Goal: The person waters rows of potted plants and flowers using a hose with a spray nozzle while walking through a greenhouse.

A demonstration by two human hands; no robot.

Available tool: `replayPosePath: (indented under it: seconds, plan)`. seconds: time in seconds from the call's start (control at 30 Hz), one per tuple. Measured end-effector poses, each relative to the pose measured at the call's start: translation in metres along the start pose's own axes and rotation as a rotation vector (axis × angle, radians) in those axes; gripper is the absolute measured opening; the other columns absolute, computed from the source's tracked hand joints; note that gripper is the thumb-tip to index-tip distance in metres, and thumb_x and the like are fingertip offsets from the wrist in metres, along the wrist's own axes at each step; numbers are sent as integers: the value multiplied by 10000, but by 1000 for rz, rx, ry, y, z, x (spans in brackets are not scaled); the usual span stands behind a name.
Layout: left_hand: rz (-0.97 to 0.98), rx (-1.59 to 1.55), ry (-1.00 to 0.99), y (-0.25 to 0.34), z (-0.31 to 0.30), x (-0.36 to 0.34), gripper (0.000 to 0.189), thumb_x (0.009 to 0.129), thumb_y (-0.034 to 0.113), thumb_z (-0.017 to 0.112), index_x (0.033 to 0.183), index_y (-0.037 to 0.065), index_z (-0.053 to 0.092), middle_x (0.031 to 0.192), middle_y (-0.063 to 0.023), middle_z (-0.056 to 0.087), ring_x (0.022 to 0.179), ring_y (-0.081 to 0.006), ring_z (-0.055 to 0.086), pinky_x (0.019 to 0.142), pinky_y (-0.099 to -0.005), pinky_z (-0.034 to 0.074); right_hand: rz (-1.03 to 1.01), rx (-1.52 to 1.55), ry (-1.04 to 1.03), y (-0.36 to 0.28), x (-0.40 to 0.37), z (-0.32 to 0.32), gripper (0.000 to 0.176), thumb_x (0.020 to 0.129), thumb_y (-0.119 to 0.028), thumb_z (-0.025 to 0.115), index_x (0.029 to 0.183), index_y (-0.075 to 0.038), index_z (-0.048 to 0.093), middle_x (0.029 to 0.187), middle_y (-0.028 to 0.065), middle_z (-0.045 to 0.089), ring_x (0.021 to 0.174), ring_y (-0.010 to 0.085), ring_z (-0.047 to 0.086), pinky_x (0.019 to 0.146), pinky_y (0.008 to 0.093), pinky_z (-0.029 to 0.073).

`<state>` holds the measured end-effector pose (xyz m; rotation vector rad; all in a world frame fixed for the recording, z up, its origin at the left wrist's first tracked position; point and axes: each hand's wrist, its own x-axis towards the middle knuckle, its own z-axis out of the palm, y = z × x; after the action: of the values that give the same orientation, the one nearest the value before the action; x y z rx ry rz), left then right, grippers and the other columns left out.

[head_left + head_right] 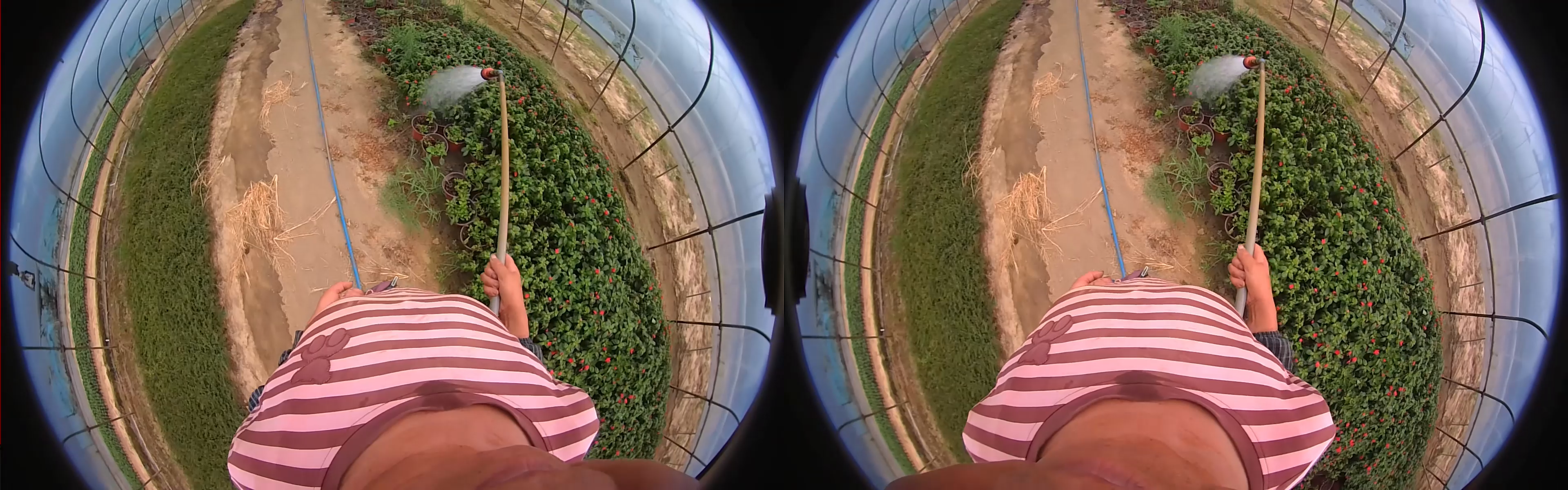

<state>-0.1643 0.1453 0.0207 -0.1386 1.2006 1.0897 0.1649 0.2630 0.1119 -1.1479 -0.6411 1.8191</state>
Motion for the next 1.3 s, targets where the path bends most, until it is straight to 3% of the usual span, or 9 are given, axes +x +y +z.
replayPosePath:
  seconds: [0.1,0.27,0.87,0.97,1.03,1.1,1.13,1.17,1.3]
  plan:
    - [-340,-407,-265,35,-48,28,323,916,246,371,610,157,315,502,66,282,458,-90,337,472,-258,332,-30,-10,4,4,7,39,110,934,-144,466,891,-107,371,601,-39,317,429,28,275,327,173,208]
    - [-443,-540,-756,51,-121,82,296,924,237,455,952,-40,557,692,-63,622,606,-154,571,607,-276,487,-52,-12,-10,10,17,81,102,928,-146,469,896,-107,379,607,-37,322,438,34,284,341,183,216]
    - [-551,-768,-753,106,-105,59,263,903,221,411,759,24,509,666,-65,559,606,-178,534,594,-302,458,-48,-43,-22,21,51,119,99,915,-138,481,905,-106,388,603,-33,327,432,40,291,341,186,216]
    - [-524,-778,-681,115,-100,59,270,908,230,402,725,48,482,613,-13,476,578,-133,477,551,-272,408,-67,-50,-24,14,58,127,103,912,-135,484,902,-105,386,605,-33,326,432,40,292,341,187,217]
    - [-145,-296,-234,118,-79,48,274,909,236,401,737,41,489,580,13,430,541,-118,446,521,-269,387,-71,-62,-13,10,63,130,107,912,-134,485,899,-104,384,606,-34,326,433,39,292,343,188,216]
    - [-289,-410,-313,129,-75,48,277,901,248,392,688,75,431,555,22,396,522,-116,411,516,-266,377,-67,-72,4,7,70,131,112,912,-136,486,896,-103,380,607,-34,326,434,39,293,344,190,216]
    - [-625,-761,-618,140,-74,47,297,892,257,383,633,112,371,548,17,385,523,-121,392,526,-263,377,-68,-84,14,6,72,131,113,913,-137,485,895,-103,379,606,-34,325,435,39,292,345,191,216]
    - [-524,-615,-418,144,-67,45,310,894,269,364,623,117,366,541,16,379,523,-120,392,534,-261,378,-69,-98,23,6,73,130,114,913,-138,485,894,-104,377,606,-34,324,436,39,291,347,192,215]
    - [-507,-590,-400,147,-67,58,314,898,262,356,613,136,328,518,39,317,493,-113,363,499,-270,354,-47,-113,56,9,80,118,119,914,-143,484,892,-106,373,600,-39,317,443,38,280,359,198,219]
